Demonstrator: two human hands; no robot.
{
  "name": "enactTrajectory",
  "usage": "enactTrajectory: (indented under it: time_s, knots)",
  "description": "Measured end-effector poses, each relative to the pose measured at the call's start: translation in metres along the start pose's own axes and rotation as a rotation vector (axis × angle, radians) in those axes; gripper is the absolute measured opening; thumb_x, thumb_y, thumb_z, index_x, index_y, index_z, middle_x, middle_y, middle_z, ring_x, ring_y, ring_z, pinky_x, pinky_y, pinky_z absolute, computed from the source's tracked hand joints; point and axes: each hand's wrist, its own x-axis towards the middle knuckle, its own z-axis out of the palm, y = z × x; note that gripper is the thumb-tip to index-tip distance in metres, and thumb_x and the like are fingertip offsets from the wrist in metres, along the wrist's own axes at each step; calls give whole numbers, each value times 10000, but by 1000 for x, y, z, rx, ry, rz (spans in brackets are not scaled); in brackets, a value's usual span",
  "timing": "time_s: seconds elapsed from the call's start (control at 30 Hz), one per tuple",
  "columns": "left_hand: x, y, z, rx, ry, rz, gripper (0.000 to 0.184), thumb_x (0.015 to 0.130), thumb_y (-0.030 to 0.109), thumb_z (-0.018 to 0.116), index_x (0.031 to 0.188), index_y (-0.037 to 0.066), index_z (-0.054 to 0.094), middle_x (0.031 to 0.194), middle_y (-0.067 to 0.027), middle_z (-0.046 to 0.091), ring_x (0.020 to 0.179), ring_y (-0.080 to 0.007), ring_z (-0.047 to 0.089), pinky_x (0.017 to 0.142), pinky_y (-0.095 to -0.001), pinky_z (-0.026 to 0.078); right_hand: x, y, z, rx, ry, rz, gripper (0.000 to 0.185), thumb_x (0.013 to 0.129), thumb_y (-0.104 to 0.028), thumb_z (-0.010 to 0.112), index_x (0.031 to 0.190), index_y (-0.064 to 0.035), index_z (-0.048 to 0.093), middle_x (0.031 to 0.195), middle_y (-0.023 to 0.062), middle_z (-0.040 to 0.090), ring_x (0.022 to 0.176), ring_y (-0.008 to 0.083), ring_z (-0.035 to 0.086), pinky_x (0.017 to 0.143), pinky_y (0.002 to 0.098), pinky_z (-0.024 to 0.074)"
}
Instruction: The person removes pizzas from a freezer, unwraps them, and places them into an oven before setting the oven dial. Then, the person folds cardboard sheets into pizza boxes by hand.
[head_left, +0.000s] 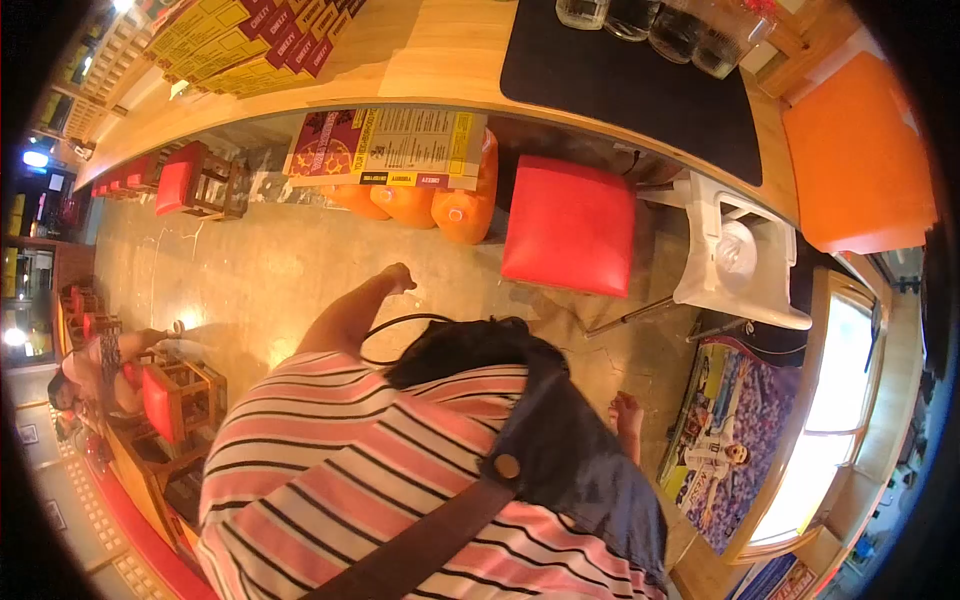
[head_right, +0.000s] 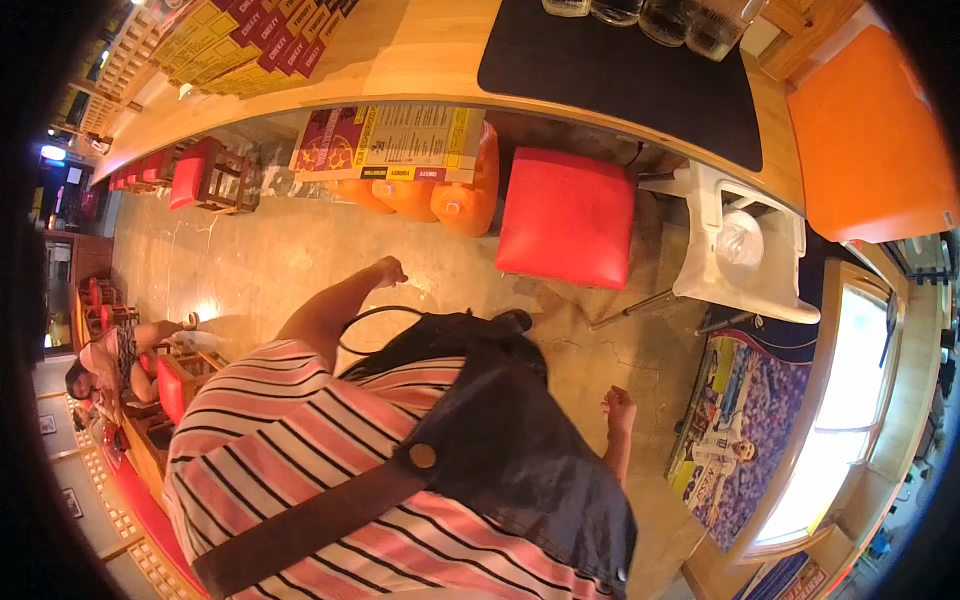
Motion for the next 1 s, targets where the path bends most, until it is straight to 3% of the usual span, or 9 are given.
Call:
enactTrajectory:
  time_s: [0.17, 0.3, 0.37, 0.43, 0.5, 0.57, 0.67, 0.77, 1.0]
  knots:
    - [-88, -24, -18, -544, -66, -170, 301, 780, 318, 543, 790, 39, 654, 720, -133, 630, 685, -276, 605, 664, -364, 471, -40, -15, 85, 18, 76, 54, 198, 822, -142, 525, 929, 18, 573, 678, 32, 533, 524, 99, 500, 438, 228, 387]
    - [-96, -88, -39, -427, -2, -288, 282, 797, 289, 507, 761, 49, 652, 728, -136, 629, 695, -271, 607, 665, -370, 469, -67, -4, 158, 11, -19, 88, 249, 782, -155, 541, 953, 17, 598, 709, 78, 598, 548, 121, 534, 492, 255, 420]
    - [-66, -185, 3, 93, 456, 317, 304, 801, 319, 480, 773, 66, 647, 704, -129, 614, 732, -284, 600, 671, -367, 466, -72, -9, 199, 11, 10, 48, 269, 764, -181, 558, 940, 17, 602, 677, 96, 602, 561, 142, 552, 512, 275, 431]
    - [-72, -224, -17, -577, 270, -214, 288, 804, 325, 467, 827, 96, 640, 740, -127, 609, 758, -301, 591, 661, -372, 462, -64, -10, 238, -146, -26, -13, 282, 749, -212, 565, 904, 21, 602, 676, 130, 608, 595, 187, 583, 552, 312, 447]
    - [-61, -297, -24, 67, 362, 70, 323, 792, 346, 484, 840, 58, 621, 770, -151, 606, 733, -321, 585, 651, -375, 456, -46, -22, 281, -211, -3, -100, 254, 759, -199, 566, 875, 25, 603, 659, 114, 593, 565, 163, 557, 521, 300, 429]
    - [-46, -343, -37, -493, 319, -523, 337, 762, 331, 547, 899, 26, 593, 802, -160, 604, 731, -288, 581, 654, -369, 449, -22, -44, 331, -305, 46, -185, 242, 764, -198, 568, 844, 27, 604, 649, 107, 582, 545, 162, 541, 509, 302, 418]
    - [-36, -419, -42, -847, 593, -441, 371, 738, 303, 604, 941, -5, 568, 835, -120, 594, 762, -220, 558, 690, -355, 443, 27, -94, 411, -295, 93, -191, 269, 759, -227, 554, 913, -11, 594, 825, 201, 609, 811, 360, 577, 694, 375, 460]
    - [-17, -479, -35, -1339, 773, -253, 511, 746, 238, 626, 1174, 56, 414, 1038, -92, 509, 903, -197, 506, 776, -348, 412, 70, -170, 487, -324, 224, -207, 329, 772, -239, 555, 1047, -59, 548, 1048, 207, 530, 968, 349, 511, 808, 383, 418]
    - [29, -594, -17, -1439, 398, -498, 491, 768, 240, 597, 1189, 80, 403, 1049, -89, 509, 913, -203, 509, 749, -362, 428, 203, -272, 590, -217, 445, -330, 662, 695, -242, 640, 1244, -21, 344, 1226, 226, 355, 1102, 368, 395, 903, 395, 371]
